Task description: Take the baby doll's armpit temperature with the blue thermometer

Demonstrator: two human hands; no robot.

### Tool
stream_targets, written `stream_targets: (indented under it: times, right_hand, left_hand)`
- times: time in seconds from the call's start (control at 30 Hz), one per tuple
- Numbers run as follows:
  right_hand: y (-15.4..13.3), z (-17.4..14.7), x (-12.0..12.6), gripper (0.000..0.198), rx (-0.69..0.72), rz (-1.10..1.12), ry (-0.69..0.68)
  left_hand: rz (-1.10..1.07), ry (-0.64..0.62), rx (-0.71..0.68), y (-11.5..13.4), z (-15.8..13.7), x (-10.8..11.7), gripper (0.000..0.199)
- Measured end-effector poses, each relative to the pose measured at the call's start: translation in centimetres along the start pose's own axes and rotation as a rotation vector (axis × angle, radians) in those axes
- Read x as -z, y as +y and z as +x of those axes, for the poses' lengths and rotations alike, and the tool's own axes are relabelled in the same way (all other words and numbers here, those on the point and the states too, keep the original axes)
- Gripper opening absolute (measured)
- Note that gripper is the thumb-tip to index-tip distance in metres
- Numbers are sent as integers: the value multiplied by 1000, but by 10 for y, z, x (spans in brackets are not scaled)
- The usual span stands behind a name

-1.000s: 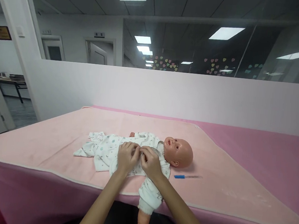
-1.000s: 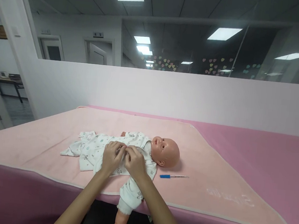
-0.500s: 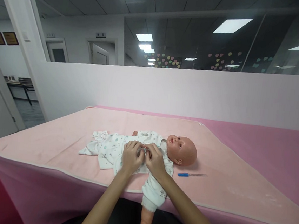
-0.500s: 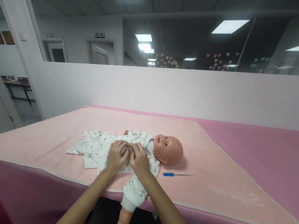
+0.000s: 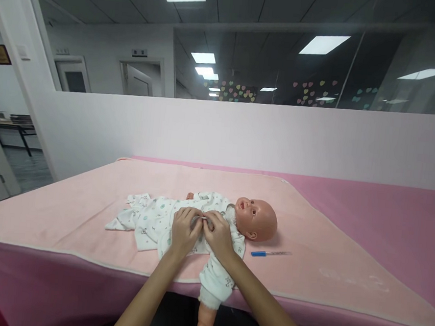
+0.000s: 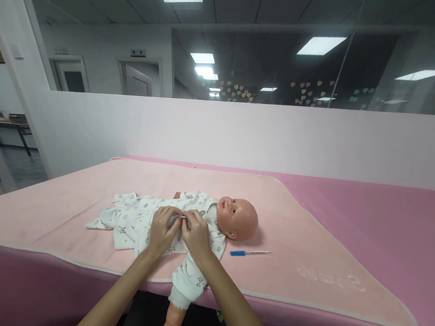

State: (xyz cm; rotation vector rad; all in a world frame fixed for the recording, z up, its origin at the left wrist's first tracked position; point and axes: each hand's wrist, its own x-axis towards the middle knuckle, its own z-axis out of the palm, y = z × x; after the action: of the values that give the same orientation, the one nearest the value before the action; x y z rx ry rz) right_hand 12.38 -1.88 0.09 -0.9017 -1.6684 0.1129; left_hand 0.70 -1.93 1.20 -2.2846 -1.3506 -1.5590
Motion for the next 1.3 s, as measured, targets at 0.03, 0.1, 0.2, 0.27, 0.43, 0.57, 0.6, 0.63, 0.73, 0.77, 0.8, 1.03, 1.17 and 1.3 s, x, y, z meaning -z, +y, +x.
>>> stream_targets:
  times: [0.03, 0.1, 0.2, 0.27, 0.43, 0.57, 0.6, 0.63, 0.73, 0.77, 0.8, 1.03, 1.17, 1.3]
  right_hand:
    - [1, 0, 0, 22, -4, 12, 8]
    - [3, -1, -1, 20, -17, 38, 22]
    - [5, -1, -2, 18, -28, 53, 26]
    - [6, -1, -2, 19, -27, 47, 21]
    - [8, -2, -2, 21, -36, 26, 33]
    - [7, -3, -2, 22, -39, 14, 44]
    - [8, -3, -2, 22, -40, 16, 45]
    - [8, -3, -2, 22, -43, 17, 45]
    - [9, -4, -4, 22, -47, -2, 42]
    - [10, -4, -4, 22, -45, -12, 41]
    - [10, -4, -5, 22, -43, -21, 41]
    - [3, -4, 0, 24, -57, -18, 22]
    - [0, -5, 3, 25, -137, 1, 67]
    - [2, -5, 2, 25, -152, 27, 92]
  left_hand:
    - [-11, -6, 13, -1, 0, 0, 14]
    - [-18, -12, 48, -2, -1, -1, 15]
    - [-14, -15, 90, -3, -1, -2, 17]
    - [-12, -14, 98, -3, -1, -3, 17]
    - [7, -4, 80, -4, -1, -4, 16]
    - [30, 11, 62, -1, -3, -3, 12]
    - [37, 13, 59, 0, -3, -3, 12]
    - [44, 13, 56, 1, -3, -2, 11]
    - [67, 6, 48, 2, -4, -2, 11]
    - [73, 6, 43, 2, -4, -2, 11]
    - [81, 10, 39, 2, -3, -2, 11]
    - [107, 50, 17, 7, -4, -2, 12]
    - [163, 37, 77, -5, -10, 12, 14]
    - [48, -21, 215, -24, -16, 26, 21]
